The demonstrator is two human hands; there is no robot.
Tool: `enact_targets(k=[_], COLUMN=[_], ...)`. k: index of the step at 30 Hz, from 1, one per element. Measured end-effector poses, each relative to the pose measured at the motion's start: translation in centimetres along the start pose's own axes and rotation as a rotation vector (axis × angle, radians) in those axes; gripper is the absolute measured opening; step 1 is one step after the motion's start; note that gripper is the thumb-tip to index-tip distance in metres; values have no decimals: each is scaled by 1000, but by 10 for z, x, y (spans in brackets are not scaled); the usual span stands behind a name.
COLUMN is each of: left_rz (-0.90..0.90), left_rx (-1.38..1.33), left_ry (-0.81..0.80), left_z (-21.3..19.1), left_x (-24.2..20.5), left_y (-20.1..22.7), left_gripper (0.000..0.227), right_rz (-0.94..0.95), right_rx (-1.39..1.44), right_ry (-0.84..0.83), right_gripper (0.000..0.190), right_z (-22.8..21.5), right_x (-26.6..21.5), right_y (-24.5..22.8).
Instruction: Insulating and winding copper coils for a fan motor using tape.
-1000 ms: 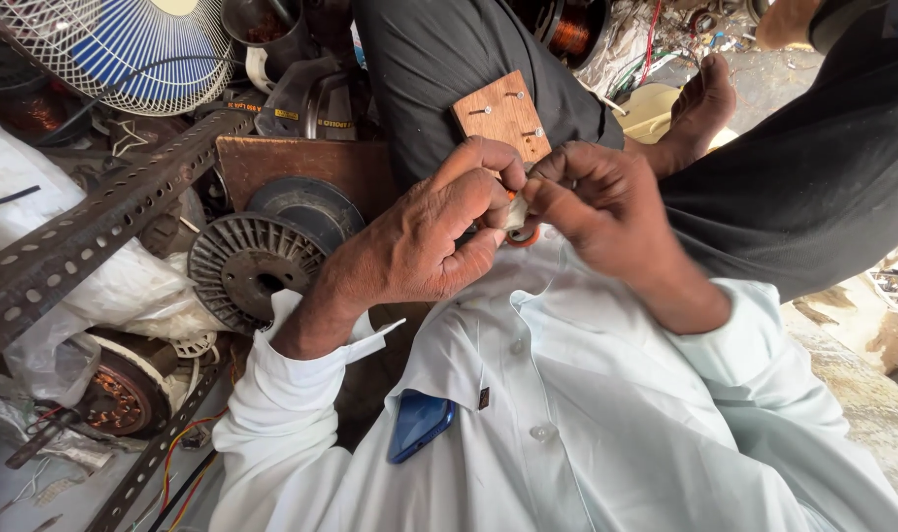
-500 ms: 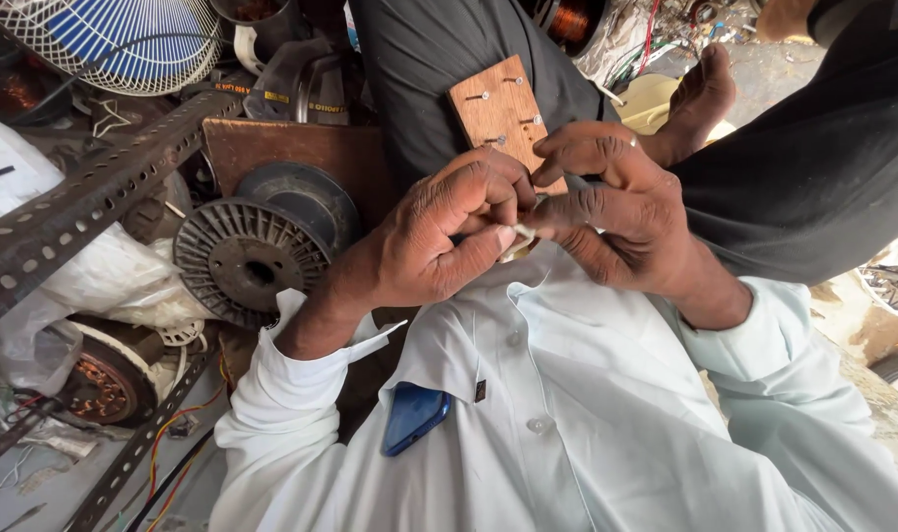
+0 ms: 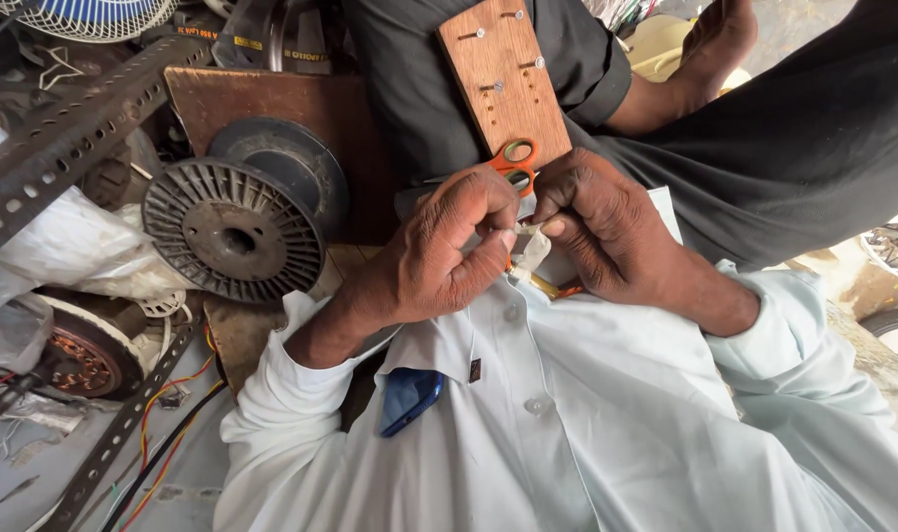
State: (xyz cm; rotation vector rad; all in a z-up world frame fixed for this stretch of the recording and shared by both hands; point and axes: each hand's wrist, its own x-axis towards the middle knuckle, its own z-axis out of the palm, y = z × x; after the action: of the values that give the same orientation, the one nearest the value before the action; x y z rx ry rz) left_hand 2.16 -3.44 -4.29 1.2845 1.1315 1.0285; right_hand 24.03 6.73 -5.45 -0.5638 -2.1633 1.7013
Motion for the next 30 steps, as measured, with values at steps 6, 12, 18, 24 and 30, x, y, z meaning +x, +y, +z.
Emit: enact_targets(k=[6, 12, 18, 24, 30], left_rz=[163, 132, 288, 366, 579], left_rx=[20, -42, 297, 497, 771], left_ry=[-43, 24, 15, 18, -84], left_z=[-5, -29, -11, -12, -11], left_x=[-5, -7, 6, 9, 3], left_y=[-3, 14, 26, 34, 43], left_gripper=[14, 16, 41, 22, 17], right_rz=[-22, 12, -94, -69, -65], right_rx=[-21, -71, -92, -77, -122], right_ry=[5, 104, 59, 69, -7], right_gripper=[9, 2, 7, 7, 14], right_z=[3, 0, 2, 0, 4], right_x=[-5, -8, -1, 0, -7], right_y=[-2, -14, -23, -22, -34])
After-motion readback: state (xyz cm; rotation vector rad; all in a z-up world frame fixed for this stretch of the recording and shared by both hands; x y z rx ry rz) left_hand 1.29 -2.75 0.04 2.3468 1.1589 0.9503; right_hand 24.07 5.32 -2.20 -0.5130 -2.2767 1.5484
